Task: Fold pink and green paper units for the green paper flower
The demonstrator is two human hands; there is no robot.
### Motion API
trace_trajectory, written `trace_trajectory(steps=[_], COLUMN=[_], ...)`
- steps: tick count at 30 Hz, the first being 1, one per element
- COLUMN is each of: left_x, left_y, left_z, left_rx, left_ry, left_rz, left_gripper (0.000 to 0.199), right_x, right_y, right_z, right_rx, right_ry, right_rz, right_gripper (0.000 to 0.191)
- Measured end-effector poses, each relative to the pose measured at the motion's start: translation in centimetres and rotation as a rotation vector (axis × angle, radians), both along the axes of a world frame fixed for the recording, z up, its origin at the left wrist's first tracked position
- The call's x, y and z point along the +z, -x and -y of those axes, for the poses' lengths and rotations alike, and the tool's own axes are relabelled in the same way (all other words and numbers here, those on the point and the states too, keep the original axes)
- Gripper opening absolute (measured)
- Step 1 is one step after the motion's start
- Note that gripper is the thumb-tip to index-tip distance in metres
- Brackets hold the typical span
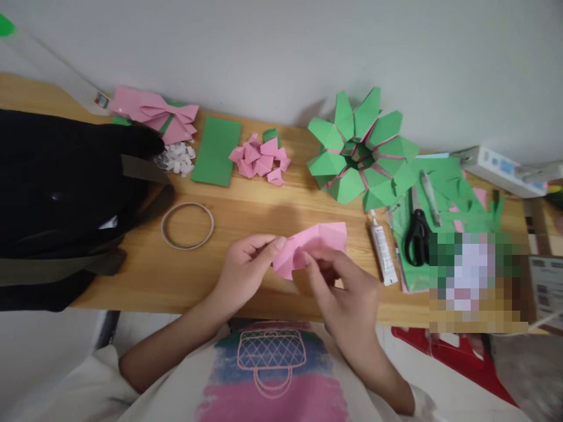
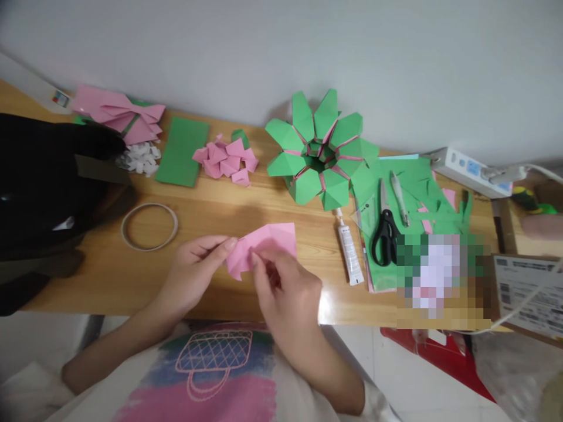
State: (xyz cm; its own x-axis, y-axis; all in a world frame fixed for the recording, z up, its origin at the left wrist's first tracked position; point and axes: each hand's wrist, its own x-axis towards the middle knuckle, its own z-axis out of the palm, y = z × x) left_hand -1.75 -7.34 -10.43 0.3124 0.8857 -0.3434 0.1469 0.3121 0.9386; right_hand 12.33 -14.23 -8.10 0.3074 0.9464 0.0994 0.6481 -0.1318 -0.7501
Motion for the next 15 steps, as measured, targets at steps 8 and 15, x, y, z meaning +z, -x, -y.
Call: trace_trajectory(steps=[8,15], left_x=[0.4,1.2], left_y=[0.4,0.6], left_z=[-0.4,-0.2], left_rx=[-0.008,-0.092], left_ry=[-0.037,-0.125], left_rz=[-0.051,-0.068], left_gripper=[0.021,0.017], right_x=[2.6,3.1], right_y=[-3.8,-5.4], right_z=[-1.1,-3.9], right_rx=[0.107,0.386], right_ry=[-0.091,0.259], right_rz=[0.226,-0.165], right_gripper=[0.02,0.014])
